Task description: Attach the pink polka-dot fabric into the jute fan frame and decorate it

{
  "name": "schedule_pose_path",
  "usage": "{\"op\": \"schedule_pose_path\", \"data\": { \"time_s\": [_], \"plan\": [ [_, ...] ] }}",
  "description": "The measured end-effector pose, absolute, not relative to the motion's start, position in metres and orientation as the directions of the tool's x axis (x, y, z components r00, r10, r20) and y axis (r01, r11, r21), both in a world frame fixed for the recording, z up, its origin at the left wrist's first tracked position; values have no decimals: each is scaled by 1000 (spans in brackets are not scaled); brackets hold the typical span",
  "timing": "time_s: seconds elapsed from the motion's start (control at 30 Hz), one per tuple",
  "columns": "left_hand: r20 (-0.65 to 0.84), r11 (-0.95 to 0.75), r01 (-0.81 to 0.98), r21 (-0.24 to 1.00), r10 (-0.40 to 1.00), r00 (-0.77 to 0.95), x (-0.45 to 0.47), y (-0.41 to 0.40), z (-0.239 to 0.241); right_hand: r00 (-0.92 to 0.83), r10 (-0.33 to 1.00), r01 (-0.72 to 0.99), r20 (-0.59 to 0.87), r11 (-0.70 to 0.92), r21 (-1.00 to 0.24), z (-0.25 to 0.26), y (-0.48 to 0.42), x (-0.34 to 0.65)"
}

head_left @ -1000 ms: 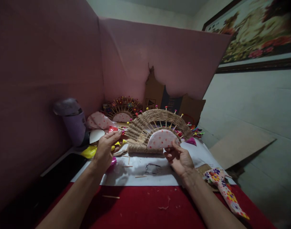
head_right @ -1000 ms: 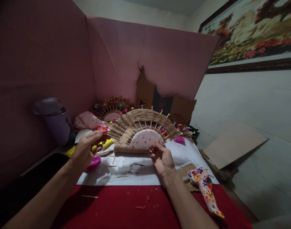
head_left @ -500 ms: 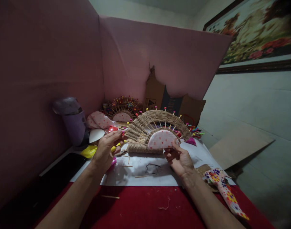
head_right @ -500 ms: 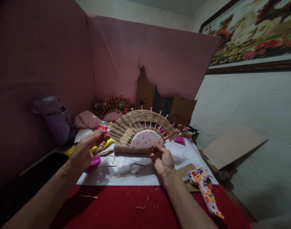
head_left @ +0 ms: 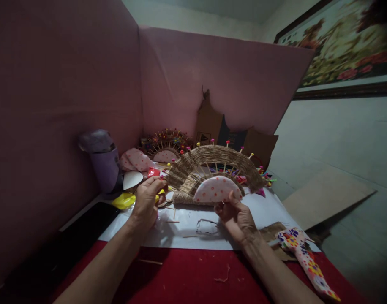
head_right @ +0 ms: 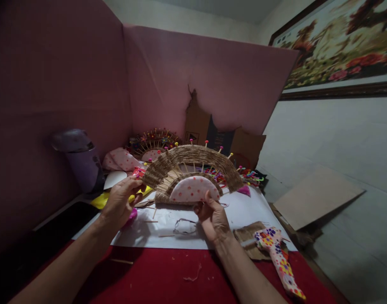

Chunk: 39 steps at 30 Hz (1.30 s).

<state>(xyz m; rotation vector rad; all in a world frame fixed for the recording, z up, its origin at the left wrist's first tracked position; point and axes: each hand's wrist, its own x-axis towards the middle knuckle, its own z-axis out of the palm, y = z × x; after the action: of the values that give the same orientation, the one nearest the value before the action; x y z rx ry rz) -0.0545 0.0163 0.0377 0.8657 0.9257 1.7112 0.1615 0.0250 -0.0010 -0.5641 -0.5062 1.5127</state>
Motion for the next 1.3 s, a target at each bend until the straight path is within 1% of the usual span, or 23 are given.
{"op": "schedule_pose_path", "data": {
  "time_s": [0.13, 0.2, 0.4, 0.57, 0.77, 1.0, 1.3],
  "plan": [
    [114, -231, -416, 880, 951, -287, -54, 15, 36, -90, 993, -754, -78, -119, -646, -4, 19, 155],
    [117, -242, -414, 877, 945, -306, -54, 15, 35, -104, 991, -749, -87, -136, -648, -5, 18, 154],
    [120, -270, -413, 870, 927, -354, -53, 16, 33, -89, 989, -759, -121, -146, -635, -9, 18, 154],
    [123, -278, -423, 862, 926, -358, -51, 14, 35, -102, 986, -753, -134, -164, -637, -10, 17, 153],
    [103, -270, -448, 852, 927, -362, -50, 11, 39, -107, 989, -783, -99, -145, -605, -12, 19, 153],
    [120, -294, -454, 841, 920, -373, -49, 9, 40, -83, 991, -802, -101, -127, -584, -10, 19, 152],
    [110, -298, -420, 857, 903, -415, -50, 10, 41, -79, 991, -784, -109, -129, -607, -9, 18, 152]
  ]
}}
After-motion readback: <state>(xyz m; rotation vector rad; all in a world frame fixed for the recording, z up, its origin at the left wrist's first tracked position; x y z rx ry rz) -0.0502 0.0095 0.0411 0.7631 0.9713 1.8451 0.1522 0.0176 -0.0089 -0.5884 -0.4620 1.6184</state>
